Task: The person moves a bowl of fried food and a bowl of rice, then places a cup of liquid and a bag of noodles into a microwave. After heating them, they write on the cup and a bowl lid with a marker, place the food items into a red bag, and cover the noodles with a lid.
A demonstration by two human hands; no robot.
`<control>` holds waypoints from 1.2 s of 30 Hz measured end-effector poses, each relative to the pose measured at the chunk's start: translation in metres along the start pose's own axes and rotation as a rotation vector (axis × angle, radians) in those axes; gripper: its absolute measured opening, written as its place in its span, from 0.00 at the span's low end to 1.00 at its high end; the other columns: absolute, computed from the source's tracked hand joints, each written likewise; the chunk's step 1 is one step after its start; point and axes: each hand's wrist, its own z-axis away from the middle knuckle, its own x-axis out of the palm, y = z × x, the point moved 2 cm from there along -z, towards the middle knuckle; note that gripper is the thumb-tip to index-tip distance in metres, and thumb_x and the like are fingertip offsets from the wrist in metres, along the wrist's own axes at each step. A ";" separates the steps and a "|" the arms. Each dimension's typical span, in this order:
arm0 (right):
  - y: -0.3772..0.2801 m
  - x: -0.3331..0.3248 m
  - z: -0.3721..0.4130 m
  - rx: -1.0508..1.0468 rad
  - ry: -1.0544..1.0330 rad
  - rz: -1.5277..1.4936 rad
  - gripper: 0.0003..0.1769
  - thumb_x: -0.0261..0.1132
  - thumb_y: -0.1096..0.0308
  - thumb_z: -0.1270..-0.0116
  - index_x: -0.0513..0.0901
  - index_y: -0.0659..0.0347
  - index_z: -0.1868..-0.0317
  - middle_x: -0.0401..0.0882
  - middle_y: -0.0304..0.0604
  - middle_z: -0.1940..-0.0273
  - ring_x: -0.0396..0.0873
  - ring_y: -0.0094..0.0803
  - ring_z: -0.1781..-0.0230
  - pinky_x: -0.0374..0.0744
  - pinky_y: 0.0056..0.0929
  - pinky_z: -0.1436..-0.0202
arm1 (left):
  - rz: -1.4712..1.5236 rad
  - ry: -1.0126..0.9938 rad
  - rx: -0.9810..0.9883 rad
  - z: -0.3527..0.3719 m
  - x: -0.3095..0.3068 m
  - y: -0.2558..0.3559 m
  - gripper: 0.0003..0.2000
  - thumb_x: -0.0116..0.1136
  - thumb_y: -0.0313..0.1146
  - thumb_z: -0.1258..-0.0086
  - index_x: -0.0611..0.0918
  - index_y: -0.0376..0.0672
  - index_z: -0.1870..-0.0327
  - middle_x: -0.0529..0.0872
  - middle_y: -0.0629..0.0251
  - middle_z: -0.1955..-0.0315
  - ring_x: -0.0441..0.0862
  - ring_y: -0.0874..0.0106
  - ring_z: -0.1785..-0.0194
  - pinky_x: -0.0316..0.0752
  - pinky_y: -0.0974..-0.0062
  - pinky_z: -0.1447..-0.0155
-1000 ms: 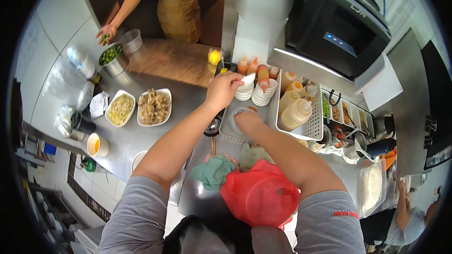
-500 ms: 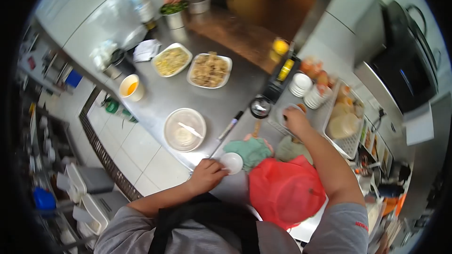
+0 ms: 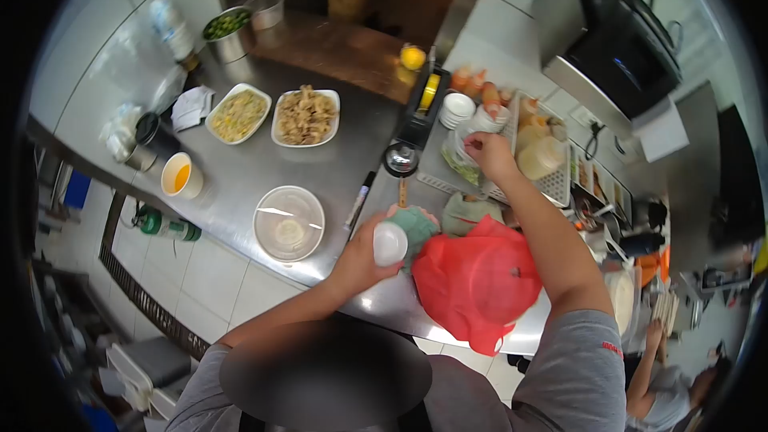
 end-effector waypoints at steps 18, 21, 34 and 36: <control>-0.078 -0.003 0.061 -0.199 -0.070 0.034 0.10 0.70 0.72 0.43 0.87 0.61 0.60 0.85 0.50 0.69 0.84 0.45 0.67 0.81 0.41 0.58 | 0.005 -0.135 0.082 -0.158 0.050 0.017 0.41 0.77 0.37 0.53 0.70 0.31 0.36 0.79 0.42 0.44 0.77 0.50 0.39 0.72 0.62 0.35; -0.090 -0.002 0.073 -0.335 0.095 -0.033 0.09 0.69 0.73 0.43 0.88 0.59 0.60 0.83 0.51 0.66 0.83 0.47 0.63 0.80 0.41 0.56 | 0.024 -0.161 0.102 -0.151 0.043 0.027 0.41 0.76 0.36 0.54 0.69 0.30 0.36 0.79 0.42 0.44 0.77 0.49 0.39 0.72 0.61 0.35; -0.102 -0.125 0.137 0.034 -0.054 -0.226 0.14 0.66 0.74 0.35 0.84 0.58 0.49 0.86 0.41 0.61 0.83 0.31 0.55 0.79 0.29 0.48 | 0.032 -0.251 0.009 -0.066 0.010 0.051 0.41 0.76 0.40 0.48 0.68 0.33 0.34 0.78 0.41 0.44 0.77 0.49 0.40 0.72 0.60 0.35; -0.051 -0.159 0.116 0.102 0.082 -0.303 0.13 0.65 0.75 0.35 0.83 0.59 0.50 0.86 0.39 0.60 0.82 0.26 0.58 0.79 0.26 0.52 | -0.017 -0.249 0.002 -0.037 0.004 0.036 0.42 0.77 0.39 0.49 0.67 0.34 0.33 0.78 0.43 0.45 0.77 0.49 0.40 0.72 0.60 0.36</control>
